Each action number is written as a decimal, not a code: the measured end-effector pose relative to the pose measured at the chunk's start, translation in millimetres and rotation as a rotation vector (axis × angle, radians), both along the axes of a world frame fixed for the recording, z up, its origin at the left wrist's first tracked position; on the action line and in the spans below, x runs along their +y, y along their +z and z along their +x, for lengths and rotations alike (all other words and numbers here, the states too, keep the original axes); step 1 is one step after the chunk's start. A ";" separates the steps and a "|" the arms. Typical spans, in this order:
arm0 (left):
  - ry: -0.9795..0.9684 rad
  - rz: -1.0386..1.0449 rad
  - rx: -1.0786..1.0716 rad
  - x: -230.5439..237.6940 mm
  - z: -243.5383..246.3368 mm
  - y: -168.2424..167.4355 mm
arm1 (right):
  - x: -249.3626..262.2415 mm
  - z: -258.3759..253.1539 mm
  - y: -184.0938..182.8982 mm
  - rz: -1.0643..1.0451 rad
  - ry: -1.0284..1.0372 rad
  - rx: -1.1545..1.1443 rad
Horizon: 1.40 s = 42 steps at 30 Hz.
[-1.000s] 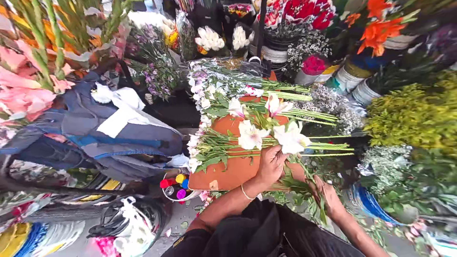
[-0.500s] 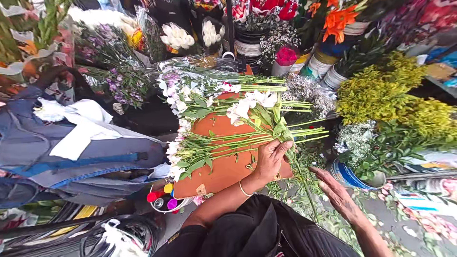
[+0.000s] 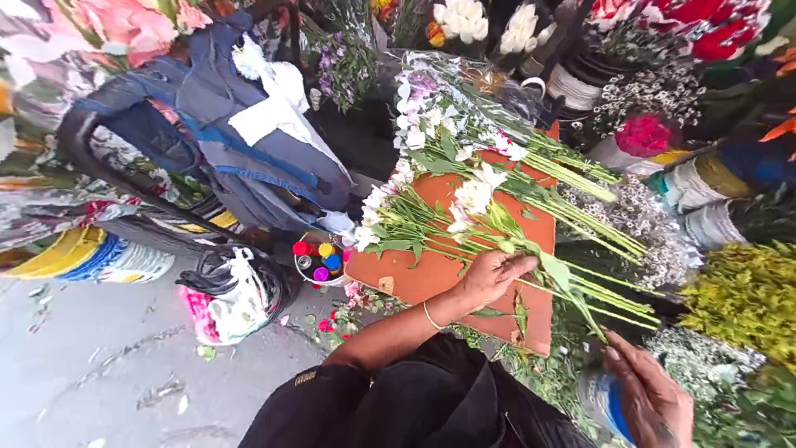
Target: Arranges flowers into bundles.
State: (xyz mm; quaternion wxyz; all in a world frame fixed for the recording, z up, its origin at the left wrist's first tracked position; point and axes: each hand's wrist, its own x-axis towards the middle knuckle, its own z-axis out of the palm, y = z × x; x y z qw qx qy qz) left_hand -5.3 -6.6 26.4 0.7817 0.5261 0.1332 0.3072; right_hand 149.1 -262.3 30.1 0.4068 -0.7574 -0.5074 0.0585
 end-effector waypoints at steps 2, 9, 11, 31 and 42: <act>-0.007 0.183 0.092 6.9 -13.0 -9.9 | 2.3 18.9 9.1 -0.032 0.023 -0.079; 0.064 0.355 0.385 12.4 -48.6 -60.6 | 86.0 53.7 17.1 0.008 0.219 -0.042; 0.070 0.374 0.399 10.7 -52.9 -65.3 | 133.3 44.8 12.7 0.035 0.284 -0.017; 0.435 1.219 0.960 90.5 -76.8 -80.7 | 219.4 25.8 -78.5 -0.286 0.493 -0.373; 0.442 1.308 1.212 89.1 -81.7 -95.9 | 345.8 147.0 -64.1 -0.279 0.319 -0.544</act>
